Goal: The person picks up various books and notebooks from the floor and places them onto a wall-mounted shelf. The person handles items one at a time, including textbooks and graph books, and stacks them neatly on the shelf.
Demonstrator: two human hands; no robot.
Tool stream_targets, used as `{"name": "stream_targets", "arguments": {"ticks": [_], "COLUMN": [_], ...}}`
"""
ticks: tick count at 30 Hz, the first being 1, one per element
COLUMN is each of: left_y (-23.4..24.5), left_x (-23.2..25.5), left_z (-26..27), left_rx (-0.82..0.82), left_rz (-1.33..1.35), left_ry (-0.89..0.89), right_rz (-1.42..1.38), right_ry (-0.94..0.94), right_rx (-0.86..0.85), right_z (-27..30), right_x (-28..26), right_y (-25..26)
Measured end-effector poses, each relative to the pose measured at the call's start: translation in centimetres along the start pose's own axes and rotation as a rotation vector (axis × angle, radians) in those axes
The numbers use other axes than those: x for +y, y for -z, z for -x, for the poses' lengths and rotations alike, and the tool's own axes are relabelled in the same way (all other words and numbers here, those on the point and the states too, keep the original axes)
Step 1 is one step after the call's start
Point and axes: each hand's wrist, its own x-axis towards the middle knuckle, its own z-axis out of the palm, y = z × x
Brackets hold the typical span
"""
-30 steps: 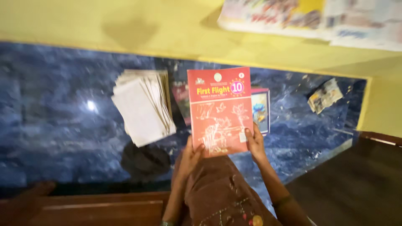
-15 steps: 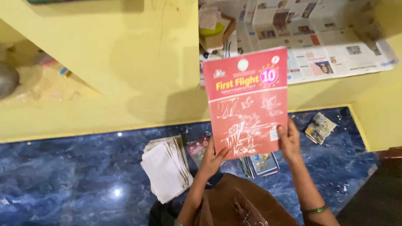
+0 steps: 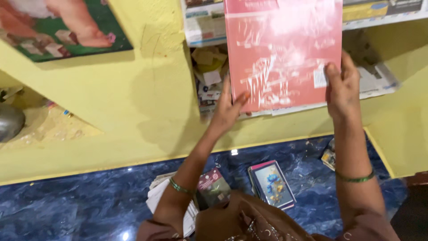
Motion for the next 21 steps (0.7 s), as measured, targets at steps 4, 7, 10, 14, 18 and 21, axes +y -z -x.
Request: {"name": "stream_targets", "arguments": {"ticks": [4,7,10,14,18,21], "left_y": [-0.9,-1.6,-2.2,-3.1,-3.4,-2.9], "left_x": [-0.7,-0.2,0.7,0.8,-0.8,-2.3], "left_z": [-9.6,-15.7,-20.8,-25.9,-29.3,-31.5], "left_rx": [-0.039,0.053,0.054,0.161,0.239,0.252], "left_rz": [0.023,0.041,0.026,0.033,-0.019,0.022], "left_ry": [-0.157,0.143,0.124,0.260,0.280,0.186], "right_rz": [-0.004,0.049,-0.079,-0.093,0.387,0.972], "right_ry": [0.029,-0.144,-0.216,-0.351,-0.203,0.243], "right_rx": [-0.075,-0.013,-0.043,-0.065,0.004,0.109], "right_z": [-8.3,-14.6,-20.2,-26.5,-28.9,-27.6], "right_x": [-0.3,0.8,2.4,3.9,4.1,3.3], "right_y": [2.4,4.2,5.8,7.2,7.7,7.2]}}
